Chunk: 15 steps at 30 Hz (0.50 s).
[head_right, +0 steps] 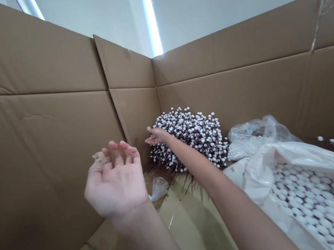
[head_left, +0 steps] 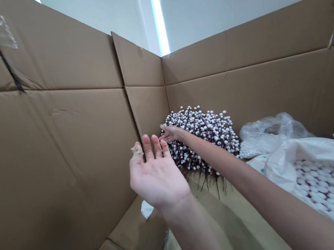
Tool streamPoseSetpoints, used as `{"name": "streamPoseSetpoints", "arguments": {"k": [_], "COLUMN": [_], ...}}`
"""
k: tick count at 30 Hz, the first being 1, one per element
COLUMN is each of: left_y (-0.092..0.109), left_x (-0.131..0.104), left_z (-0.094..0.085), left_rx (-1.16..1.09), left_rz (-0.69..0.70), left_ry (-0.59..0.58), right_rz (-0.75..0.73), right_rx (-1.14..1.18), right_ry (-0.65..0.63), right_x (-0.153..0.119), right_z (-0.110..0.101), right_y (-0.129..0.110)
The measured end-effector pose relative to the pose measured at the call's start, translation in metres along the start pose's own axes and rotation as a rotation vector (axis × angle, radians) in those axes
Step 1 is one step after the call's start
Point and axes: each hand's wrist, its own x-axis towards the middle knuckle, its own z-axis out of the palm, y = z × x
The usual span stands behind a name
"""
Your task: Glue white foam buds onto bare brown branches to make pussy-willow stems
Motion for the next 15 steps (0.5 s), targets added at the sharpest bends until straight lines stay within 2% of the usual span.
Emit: {"name": "streamPoseSetpoints", "arguments": {"k": [3, 6, 8, 11, 13, 15], "left_y": [0.002, 0.003, 0.003, 0.002, -0.001, -0.006], "left_x": [-0.001, -0.001, -0.001, -0.004, -0.008, -0.013], "left_z": [0.004, 0.005, 0.006, 0.013, 0.019, 0.027], "left_rx": [-0.054, -0.074, -0.072, -0.080, -0.112, -0.127], "left_rz": [-0.028, -0.030, -0.032, -0.008, 0.029, 0.045], "left_ry": [0.054, 0.035, 0.010, -0.015, -0.012, -0.027], "right_rz": [0.140, 0.214, 0.208, 0.159, 0.119, 0.064], "right_rx": [-0.019, -0.017, -0.014, -0.042, -0.053, -0.064], "right_ry": [0.017, 0.032, 0.056, 0.159, 0.298, 0.534], "right_x": [0.009, -0.016, -0.054, -0.134, -0.192, -0.248], "right_z": [-0.046, -0.080, -0.101, -0.139, -0.169, -0.203], "right_y": [-0.012, -0.017, -0.022, -0.035, -0.043, -0.047]}}
